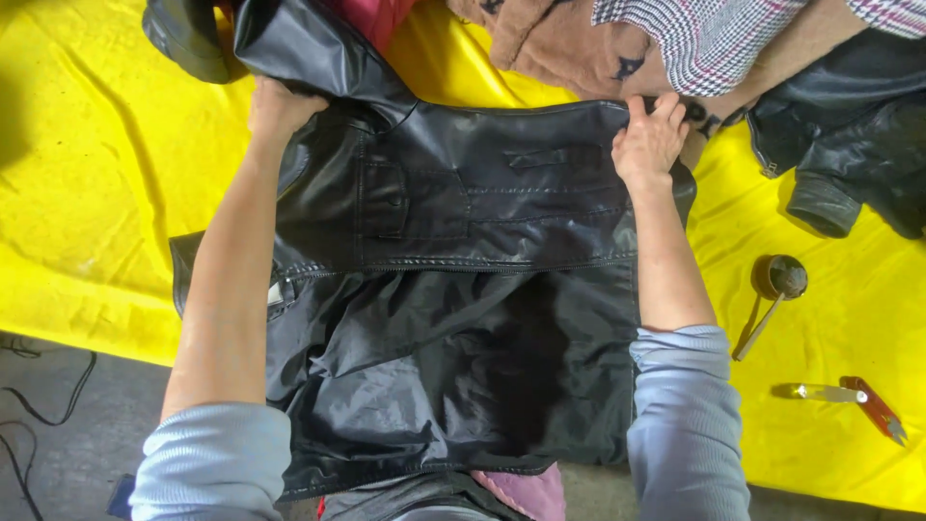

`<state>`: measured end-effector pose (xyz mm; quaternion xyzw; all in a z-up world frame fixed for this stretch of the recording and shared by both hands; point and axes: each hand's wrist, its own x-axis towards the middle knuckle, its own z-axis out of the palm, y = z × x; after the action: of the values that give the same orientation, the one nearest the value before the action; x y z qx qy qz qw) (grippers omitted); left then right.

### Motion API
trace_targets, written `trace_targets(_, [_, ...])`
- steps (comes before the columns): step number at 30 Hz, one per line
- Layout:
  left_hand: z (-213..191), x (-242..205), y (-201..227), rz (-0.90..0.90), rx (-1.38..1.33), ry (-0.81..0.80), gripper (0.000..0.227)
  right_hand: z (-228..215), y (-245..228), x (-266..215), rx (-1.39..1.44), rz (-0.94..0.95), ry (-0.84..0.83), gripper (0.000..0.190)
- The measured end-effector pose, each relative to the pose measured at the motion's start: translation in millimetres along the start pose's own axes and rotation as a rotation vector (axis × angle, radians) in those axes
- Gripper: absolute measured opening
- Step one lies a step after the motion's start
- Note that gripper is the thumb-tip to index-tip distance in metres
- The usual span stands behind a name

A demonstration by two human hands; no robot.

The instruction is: The person folds a black leather jacket on a yellow table. They smooth the jacket, fold the sleeves inward, and fold the body in half multiple times to create a compact bundle.

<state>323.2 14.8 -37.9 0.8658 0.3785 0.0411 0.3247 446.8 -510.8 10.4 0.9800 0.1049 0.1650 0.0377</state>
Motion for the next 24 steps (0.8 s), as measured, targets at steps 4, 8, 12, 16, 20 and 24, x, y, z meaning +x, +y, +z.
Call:
trace_targets(4, [11.9, 27.8, -3.9, 0.086, 0.242, 0.011, 0.047, -13.5, 25.3, 0.0, -0.108, -0.204, 0.166, 0.033])
trace_targets(8, [-5.8, 27.0, 6.0, 0.218, 0.196, 0.004, 0.04, -47.1, 47.6, -17.7, -0.338, -0.273, 0.287, 0.026])
trace_targets(12, [-47.2, -20.0, 45.2, -0.014, -0.064, -0.218, 0.118, -91.1, 65.9, -32.1, -0.203, -0.4, 0.065, 0.03])
trace_targets(16, [-21.8, 8.4, 30.6, 0.065, -0.205, -0.025, 0.103, -213.6, 44.3, -55.1, 0.204, -0.172, -0.538, 0.04])
trace_targets(20, [14.7, 110.9, 3.3, 0.311, -0.024, 0.276, 0.047, -251.5, 51.7, -55.0, 0.255, -0.088, -0.715, 0.066])
trace_targets(24, [-23.9, 80.3, 36.3, 0.631, 0.081, 0.504, 0.025, -259.6, 61.9, -41.3, 0.349, -0.04, -0.702, 0.054])
